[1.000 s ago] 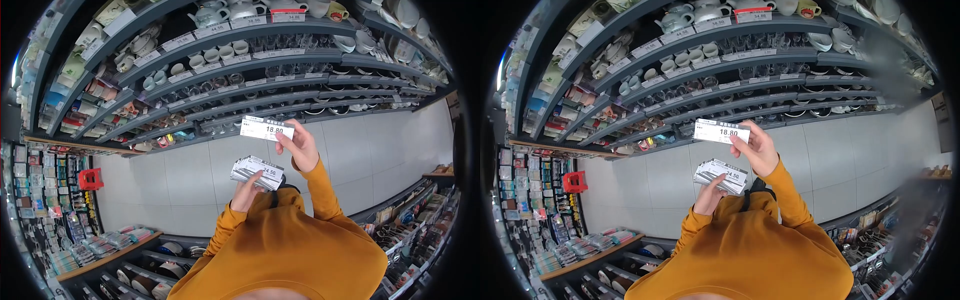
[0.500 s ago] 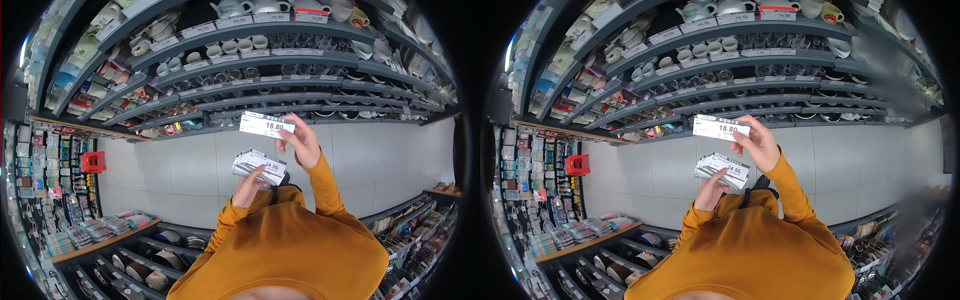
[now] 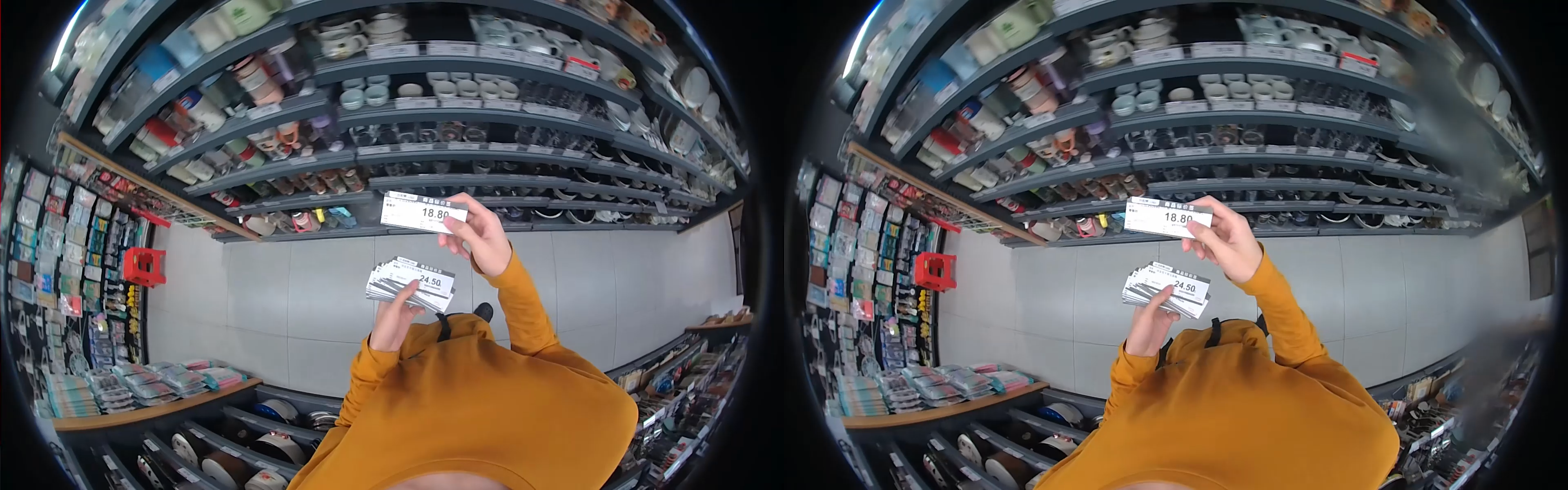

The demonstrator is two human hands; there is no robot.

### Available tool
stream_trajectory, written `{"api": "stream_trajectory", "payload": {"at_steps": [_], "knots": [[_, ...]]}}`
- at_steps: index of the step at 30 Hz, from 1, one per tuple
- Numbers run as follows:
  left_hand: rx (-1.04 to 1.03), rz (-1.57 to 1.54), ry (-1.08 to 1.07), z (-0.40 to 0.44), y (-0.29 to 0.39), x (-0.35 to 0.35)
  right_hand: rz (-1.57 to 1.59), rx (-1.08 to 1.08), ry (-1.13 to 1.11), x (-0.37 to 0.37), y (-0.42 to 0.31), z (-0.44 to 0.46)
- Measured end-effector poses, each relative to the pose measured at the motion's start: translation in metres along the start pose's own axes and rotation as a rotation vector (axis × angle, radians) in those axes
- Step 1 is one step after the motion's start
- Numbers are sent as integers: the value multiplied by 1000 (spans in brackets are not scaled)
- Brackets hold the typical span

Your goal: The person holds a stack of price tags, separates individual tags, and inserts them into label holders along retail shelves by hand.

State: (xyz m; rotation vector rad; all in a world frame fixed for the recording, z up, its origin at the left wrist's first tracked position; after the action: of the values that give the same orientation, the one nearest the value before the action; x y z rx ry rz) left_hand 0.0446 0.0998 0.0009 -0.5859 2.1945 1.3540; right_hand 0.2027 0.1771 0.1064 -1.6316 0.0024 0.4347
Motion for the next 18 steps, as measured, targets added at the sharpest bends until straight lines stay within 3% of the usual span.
{"api": "stream_trajectory", "payload": {"at_steps": [8, 18], "knots": [[-118, -71, 103, -48, 81, 101, -56, -24, -153, -143, 21, 57], [-154, -166, 189, -55, 128, 152, -36, -54, -253, -209, 46, 124]]}}
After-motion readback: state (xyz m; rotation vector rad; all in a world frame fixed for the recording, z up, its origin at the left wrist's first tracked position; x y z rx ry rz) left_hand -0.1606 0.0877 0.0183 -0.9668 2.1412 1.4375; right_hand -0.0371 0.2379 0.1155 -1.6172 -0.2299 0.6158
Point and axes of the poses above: each hand's wrist, its own z-axis towards the middle knuckle, its own x-axis out of the back of the hand, y = z × x, the point moved 6 cm from there along z, towards the middle knuckle, and after that the axes turned 5 degrees about -x, right-handed, at the moved point
